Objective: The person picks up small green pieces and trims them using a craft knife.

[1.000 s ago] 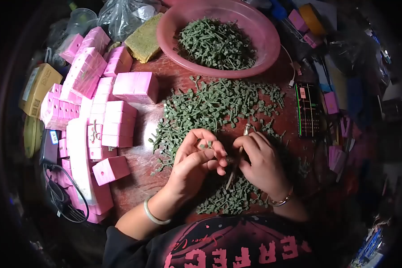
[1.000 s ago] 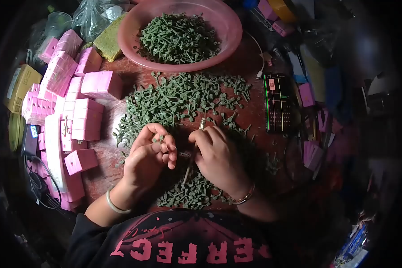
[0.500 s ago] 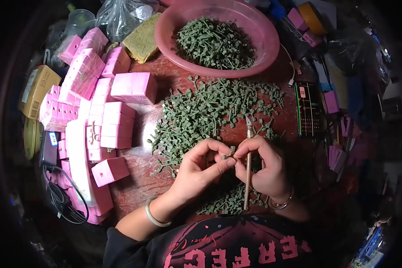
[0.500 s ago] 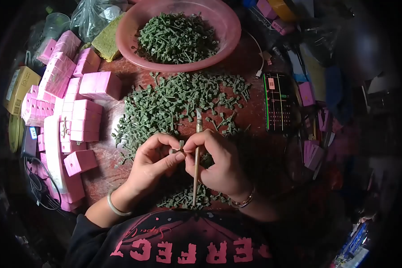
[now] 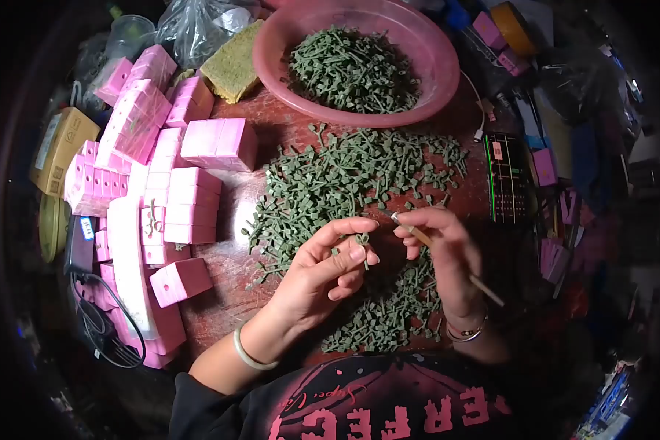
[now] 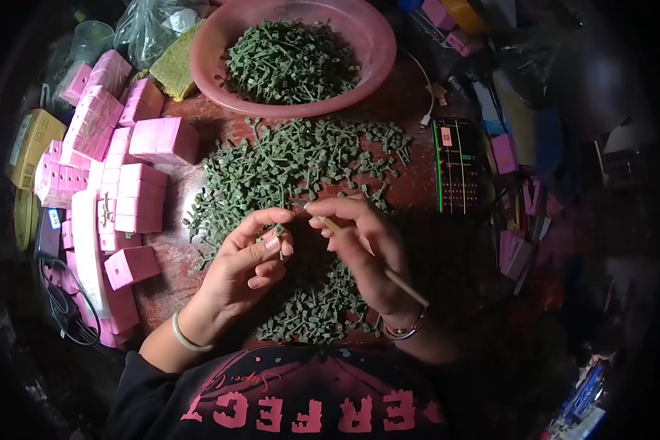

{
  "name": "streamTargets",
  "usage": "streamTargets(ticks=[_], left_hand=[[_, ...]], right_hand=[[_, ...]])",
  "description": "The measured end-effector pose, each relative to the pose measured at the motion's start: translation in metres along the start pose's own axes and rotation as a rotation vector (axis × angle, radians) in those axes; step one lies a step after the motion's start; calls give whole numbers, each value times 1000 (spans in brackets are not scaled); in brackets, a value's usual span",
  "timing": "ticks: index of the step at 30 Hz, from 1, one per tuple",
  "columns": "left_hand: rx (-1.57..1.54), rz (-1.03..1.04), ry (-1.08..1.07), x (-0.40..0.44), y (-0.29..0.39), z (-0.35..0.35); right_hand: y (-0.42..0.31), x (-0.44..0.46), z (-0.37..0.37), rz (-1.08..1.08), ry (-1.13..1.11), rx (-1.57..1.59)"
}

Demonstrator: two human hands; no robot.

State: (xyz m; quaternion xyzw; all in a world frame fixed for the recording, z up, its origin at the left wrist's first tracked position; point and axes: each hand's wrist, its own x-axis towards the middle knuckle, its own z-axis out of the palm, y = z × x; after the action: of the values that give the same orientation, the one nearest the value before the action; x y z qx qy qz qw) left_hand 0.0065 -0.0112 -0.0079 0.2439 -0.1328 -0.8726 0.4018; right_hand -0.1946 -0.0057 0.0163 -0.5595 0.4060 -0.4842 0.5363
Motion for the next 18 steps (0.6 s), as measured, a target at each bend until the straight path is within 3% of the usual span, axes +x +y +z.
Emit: streamTargets(ticks=[3, 6, 10, 13, 18], left_hand=[[-37, -24, 12, 0, 1, 0], [5, -18, -1, 0, 1, 0], [176, -6, -55, 0, -1, -1], [266, 15, -38, -1, -4, 4], [247, -11, -14, -2, -5, 8]], right_hand=[[-1, 2, 4, -203, 38, -245], [-6, -4, 8, -123, 88, -75], [-6, -4, 5, -122, 266, -224], [-5, -7, 5, -153, 277, -91], [-2, -6, 9, -294, 186, -255]])
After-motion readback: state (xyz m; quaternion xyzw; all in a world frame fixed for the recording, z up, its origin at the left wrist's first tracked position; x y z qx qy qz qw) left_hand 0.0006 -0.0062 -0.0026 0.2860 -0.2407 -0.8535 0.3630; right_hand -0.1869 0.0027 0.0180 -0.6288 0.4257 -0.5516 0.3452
